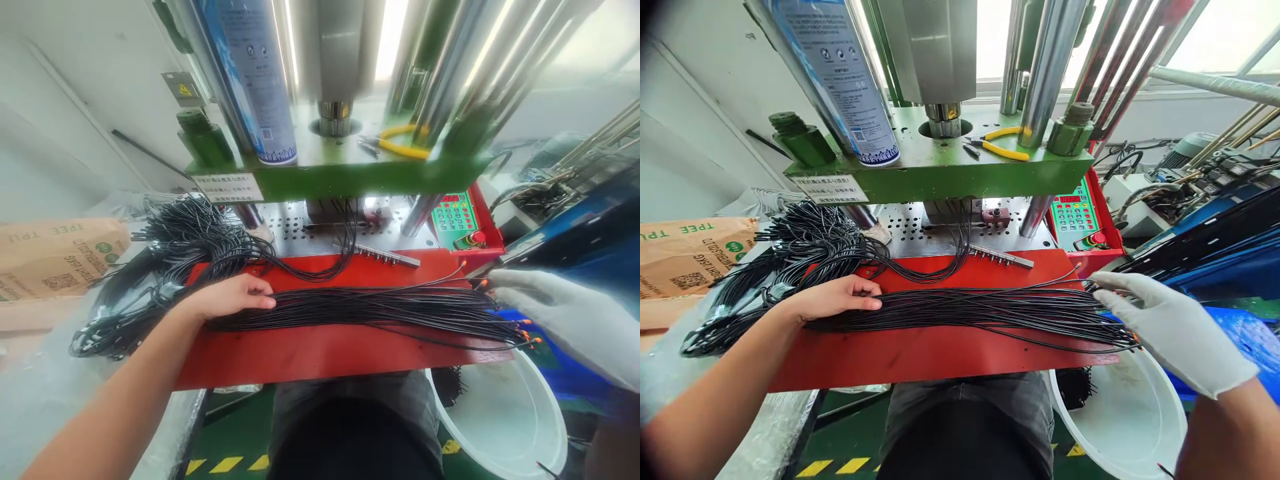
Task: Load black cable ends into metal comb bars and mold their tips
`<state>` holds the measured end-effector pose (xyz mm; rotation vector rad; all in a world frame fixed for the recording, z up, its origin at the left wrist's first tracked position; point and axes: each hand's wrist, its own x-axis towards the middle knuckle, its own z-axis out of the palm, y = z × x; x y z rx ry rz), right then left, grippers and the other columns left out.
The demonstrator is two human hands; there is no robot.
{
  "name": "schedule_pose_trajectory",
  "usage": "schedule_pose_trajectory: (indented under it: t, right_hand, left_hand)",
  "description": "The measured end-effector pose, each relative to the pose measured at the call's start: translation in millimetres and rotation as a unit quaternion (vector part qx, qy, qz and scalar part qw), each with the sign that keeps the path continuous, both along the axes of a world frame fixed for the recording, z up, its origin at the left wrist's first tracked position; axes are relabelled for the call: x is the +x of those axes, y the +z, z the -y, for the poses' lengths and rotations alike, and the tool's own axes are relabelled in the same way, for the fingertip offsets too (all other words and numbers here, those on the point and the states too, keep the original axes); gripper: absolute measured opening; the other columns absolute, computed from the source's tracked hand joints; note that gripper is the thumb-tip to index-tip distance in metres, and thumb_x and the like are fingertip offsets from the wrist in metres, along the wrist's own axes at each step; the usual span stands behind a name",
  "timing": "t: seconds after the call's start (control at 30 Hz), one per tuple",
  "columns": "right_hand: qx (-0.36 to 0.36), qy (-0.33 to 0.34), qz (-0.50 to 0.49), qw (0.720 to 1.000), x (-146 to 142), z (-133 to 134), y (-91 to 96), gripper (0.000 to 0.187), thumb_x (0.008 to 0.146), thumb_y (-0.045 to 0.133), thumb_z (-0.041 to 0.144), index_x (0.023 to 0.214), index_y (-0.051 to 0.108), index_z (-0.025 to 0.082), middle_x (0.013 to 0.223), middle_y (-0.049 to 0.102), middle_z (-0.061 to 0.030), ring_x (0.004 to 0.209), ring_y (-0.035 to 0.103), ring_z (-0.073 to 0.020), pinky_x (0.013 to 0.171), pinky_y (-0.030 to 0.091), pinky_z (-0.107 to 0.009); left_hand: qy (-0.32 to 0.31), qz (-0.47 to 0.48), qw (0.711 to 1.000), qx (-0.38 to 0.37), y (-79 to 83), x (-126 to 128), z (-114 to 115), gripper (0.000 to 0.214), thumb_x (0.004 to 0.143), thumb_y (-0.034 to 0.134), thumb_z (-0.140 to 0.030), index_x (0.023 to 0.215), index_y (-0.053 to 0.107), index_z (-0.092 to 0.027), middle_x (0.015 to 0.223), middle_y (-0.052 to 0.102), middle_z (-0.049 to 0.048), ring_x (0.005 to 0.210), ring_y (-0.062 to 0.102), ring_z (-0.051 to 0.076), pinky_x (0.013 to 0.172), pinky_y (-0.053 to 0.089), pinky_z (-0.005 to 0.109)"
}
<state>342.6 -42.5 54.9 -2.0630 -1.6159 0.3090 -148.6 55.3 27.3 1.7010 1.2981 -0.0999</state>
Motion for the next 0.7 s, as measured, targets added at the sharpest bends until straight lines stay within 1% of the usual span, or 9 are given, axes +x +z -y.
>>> schedule_pose_trajectory:
  t: [0.1, 0.2, 0.3, 0.37, 0.43, 0.5, 0.57, 0.63, 0.7]
  right_hand:
    - [-0.038, 0.133, -0.046, 0.989, -48.6, -1.2, 1.1, 0.033, 0.078, 0.058, 0.053, 0.104, 0.069, 0.034, 0.11, 0.069, -0.0018, 0.097, 0.065, -0.0228, 0.088, 0.05, -0.037]
    - [-0.029, 0.255, -0.046, 0.965, -104.5, -14.6, -4.8, 0.031, 0.083, 0.057, 0.044, 0.109, 0.066, 0.03, 0.111, 0.067, -0.002, 0.101, 0.062, -0.0222, 0.093, 0.048, -0.037]
    - [-0.007, 0.312, -0.054, 0.948, -166.9, -37.5, -17.2, 0.047, 0.081, 0.06, 0.048, 0.121, 0.061, 0.024, 0.118, 0.063, -0.0067, 0.109, 0.058, -0.0248, 0.097, 0.044, -0.038]
    - [-0.06, 0.342, -0.052, 0.936, -203.0, -53.3, -27.8, 0.059, 0.078, 0.059, 0.057, 0.127, 0.056, 0.023, 0.122, 0.061, -0.0088, 0.108, 0.058, -0.0273, 0.093, 0.045, -0.04]
    - [-0.127, 0.36, -0.012, 0.924, -224.3, -65.7, -37.7, 0.061, 0.079, 0.055, 0.059, 0.129, 0.054, 0.025, 0.12, 0.063, -0.0087, 0.104, 0.061, -0.0279, 0.088, 0.047, -0.039]
    - [-0.167, 0.361, 0.043, 0.916, -222.7, -73.0, -45.6, 0.049, 0.083, 0.051, 0.054, 0.124, 0.059, 0.028, 0.111, 0.067, -0.0073, 0.098, 0.064, -0.0271, 0.083, 0.047, -0.038]
    - [-0.18, 0.343, 0.088, 0.918, -194.5, -76.0, -50.7, 0.036, 0.086, 0.048, 0.042, 0.114, 0.065, 0.028, 0.1, 0.071, -0.0074, 0.09, 0.066, -0.0267, 0.079, 0.047, -0.038]
    - [-0.178, 0.295, 0.126, 0.93, -143.9, -76.3, -52.1, 0.032, 0.086, 0.046, 0.032, 0.11, 0.068, 0.024, 0.094, 0.072, -0.0094, 0.084, 0.067, -0.0272, 0.076, 0.047, -0.039]
    - [-0.154, 0.224, 0.166, 0.948, -81.8, -74.0, -48.4, 0.032, 0.083, 0.051, 0.03, 0.11, 0.068, 0.026, 0.088, 0.072, -0.0056, 0.073, 0.067, -0.0229, 0.07, 0.048, -0.034]
  left_hand:
    - [0.029, 0.057, 0.997, -0.046, 5.9, 3.5, -2.9, 0.038, 0.078, 0.059, -0.055, 0.072, 0.065, -0.018, 0.065, 0.06, -0.0012, 0.055, 0.049, 0.012, 0.053, 0.037, 0.022]
    - [0.033, 0.105, 0.991, -0.072, 11.8, 5.1, -1.8, 0.037, 0.084, 0.055, -0.05, 0.077, 0.068, -0.017, 0.071, 0.065, 0.0025, 0.056, 0.052, 0.012, 0.056, 0.04, 0.024]
    - [0.041, 0.13, 0.988, -0.073, 17.5, 4.2, 2.0, 0.034, 0.085, 0.056, -0.047, 0.084, 0.069, -0.016, 0.08, 0.069, 0.0058, 0.06, 0.056, 0.014, 0.058, 0.043, 0.026]
    - [0.059, 0.148, 0.985, -0.072, 20.1, 2.9, 5.4, 0.033, 0.085, 0.057, -0.046, 0.091, 0.069, -0.016, 0.086, 0.07, 0.0072, 0.061, 0.058, 0.014, 0.059, 0.045, 0.026]
    - [0.072, 0.158, 0.983, -0.058, 21.0, 1.1, 9.1, 0.033, 0.086, 0.057, -0.045, 0.096, 0.068, -0.016, 0.089, 0.071, 0.0076, 0.062, 0.059, 0.014, 0.061, 0.046, 0.027]
    - [0.062, 0.155, 0.985, -0.043, 19.7, -1.1, 12.5, 0.033, 0.085, 0.057, -0.045, 0.097, 0.067, -0.016, 0.09, 0.071, 0.0077, 0.064, 0.06, 0.014, 0.064, 0.047, 0.027]
    - [0.04, 0.139, 0.989, -0.026, 16.2, -4.1, 14.9, 0.032, 0.083, 0.06, -0.044, 0.094, 0.068, -0.015, 0.09, 0.071, 0.0074, 0.066, 0.061, 0.015, 0.066, 0.048, 0.027]
    - [0.026, 0.115, 0.993, -0.011, 11.5, -7.9, 15.6, 0.031, 0.08, 0.062, -0.044, 0.088, 0.068, -0.015, 0.085, 0.071, 0.0069, 0.067, 0.061, 0.015, 0.065, 0.047, 0.027]
    - [0.021, 0.096, 0.995, 0.0, 6.6, -11.3, 14.4, 0.031, 0.08, 0.061, -0.045, 0.083, 0.068, -0.014, 0.08, 0.07, 0.0063, 0.066, 0.059, 0.015, 0.063, 0.047, 0.026]
